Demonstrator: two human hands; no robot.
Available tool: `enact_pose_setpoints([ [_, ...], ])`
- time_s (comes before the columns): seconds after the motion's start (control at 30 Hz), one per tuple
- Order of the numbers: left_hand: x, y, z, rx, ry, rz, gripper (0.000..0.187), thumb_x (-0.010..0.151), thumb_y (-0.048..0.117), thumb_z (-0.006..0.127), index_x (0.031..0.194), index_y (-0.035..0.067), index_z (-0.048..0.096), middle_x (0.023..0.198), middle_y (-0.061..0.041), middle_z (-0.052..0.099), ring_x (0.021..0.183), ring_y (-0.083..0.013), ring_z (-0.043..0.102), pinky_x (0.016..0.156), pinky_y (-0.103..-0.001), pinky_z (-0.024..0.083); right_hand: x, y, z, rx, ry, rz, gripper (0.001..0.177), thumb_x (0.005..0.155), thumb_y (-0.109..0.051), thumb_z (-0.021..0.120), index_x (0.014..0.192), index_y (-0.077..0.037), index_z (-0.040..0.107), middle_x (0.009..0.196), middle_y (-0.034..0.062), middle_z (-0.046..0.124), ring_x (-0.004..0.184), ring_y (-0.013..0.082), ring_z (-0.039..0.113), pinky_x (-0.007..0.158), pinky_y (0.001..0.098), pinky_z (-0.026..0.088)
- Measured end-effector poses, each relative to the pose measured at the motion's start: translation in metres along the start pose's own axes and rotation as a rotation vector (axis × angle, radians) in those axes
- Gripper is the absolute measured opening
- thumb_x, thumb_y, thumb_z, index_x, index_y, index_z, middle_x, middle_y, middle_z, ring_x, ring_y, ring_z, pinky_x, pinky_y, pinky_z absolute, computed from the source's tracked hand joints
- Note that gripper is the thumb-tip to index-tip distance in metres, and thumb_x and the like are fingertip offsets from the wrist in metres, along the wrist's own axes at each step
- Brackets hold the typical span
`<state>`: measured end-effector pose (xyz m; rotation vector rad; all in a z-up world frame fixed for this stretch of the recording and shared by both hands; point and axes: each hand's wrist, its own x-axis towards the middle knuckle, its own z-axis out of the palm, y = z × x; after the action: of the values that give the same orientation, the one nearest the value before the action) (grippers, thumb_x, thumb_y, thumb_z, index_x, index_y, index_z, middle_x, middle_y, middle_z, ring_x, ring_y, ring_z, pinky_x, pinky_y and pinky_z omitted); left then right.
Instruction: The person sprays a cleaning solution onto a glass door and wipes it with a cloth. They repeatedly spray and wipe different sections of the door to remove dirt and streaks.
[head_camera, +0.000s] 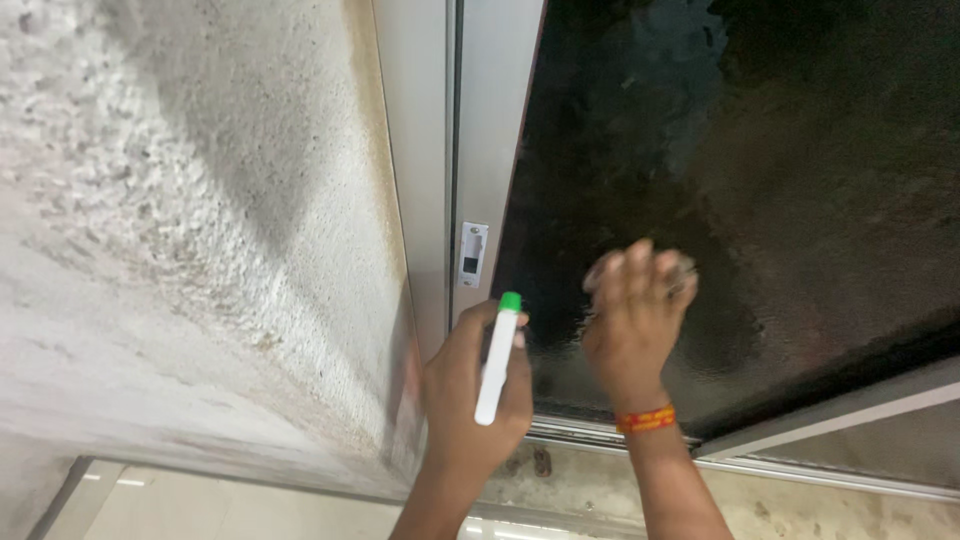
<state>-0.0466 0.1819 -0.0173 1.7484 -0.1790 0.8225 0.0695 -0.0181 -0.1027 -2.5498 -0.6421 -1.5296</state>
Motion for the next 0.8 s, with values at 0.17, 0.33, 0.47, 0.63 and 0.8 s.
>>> enact_pose_setpoints([
  [0.17,0.002,0.012,0.019,-0.046,-0.026,-0.057,0.027,0.091,0.005,0.062,0.118,0.002,0.064,0.096,-0.014,0.076,0.077,-0.0263,0.076,0.069,-0.034,0.060,0.055,-0.011,0.002,0.061,-0.005,-0.040,0.054,0.111,-0.009,0.045,0.164,-0.008,0.036,0.172,0.0193,0.029,0.159,0.0368,0.015,0.129,0.0611,0.006],
  [0.33,-0.007,0.015,0.036,-0.054,0.034,0.042,0.031,0.092,0.004,0.061,0.122,0.002,0.062,0.099,-0.015,0.075,0.085,-0.0297,0.077,0.076,-0.036,0.062,0.011,-0.031,-0.005,0.437,-0.281,-0.201,0.054,0.100,-0.015,0.054,0.154,-0.009,0.050,0.162,0.0106,0.044,0.150,0.0315,0.040,0.126,0.0551,0.022],
  [0.47,-0.013,0.018,0.044,0.020,0.071,0.036,0.029,0.091,0.004,0.063,0.120,0.003,0.063,0.098,-0.015,0.074,0.084,-0.0336,0.075,0.075,-0.038,0.061,-0.025,0.024,-0.023,0.223,-0.273,-0.196,0.050,0.099,-0.002,0.053,0.148,-0.007,0.057,0.159,0.0125,0.047,0.143,0.0332,0.044,0.125,0.0556,0.024],
  [0.63,-0.019,0.026,0.059,0.030,0.079,-0.021,0.031,0.088,0.004,0.065,0.119,0.002,0.063,0.093,-0.017,0.072,0.079,-0.0351,0.074,0.069,-0.039,0.060,0.009,0.064,-0.020,-0.050,0.085,-0.100,0.069,0.094,0.010,0.052,0.160,-0.005,0.038,0.167,0.0191,0.033,0.150,0.0421,0.027,0.128,0.0630,0.013],
  [0.8,-0.024,0.028,0.060,0.059,0.142,0.074,0.035,0.086,0.001,0.063,0.121,0.001,0.060,0.097,-0.018,0.071,0.085,-0.0380,0.073,0.076,-0.041,0.060,0.045,0.003,0.020,-0.053,-0.181,-0.221,0.057,0.106,-0.011,0.057,0.161,-0.011,0.044,0.171,0.0152,0.032,0.157,0.0341,0.025,0.130,0.0567,0.013],
])
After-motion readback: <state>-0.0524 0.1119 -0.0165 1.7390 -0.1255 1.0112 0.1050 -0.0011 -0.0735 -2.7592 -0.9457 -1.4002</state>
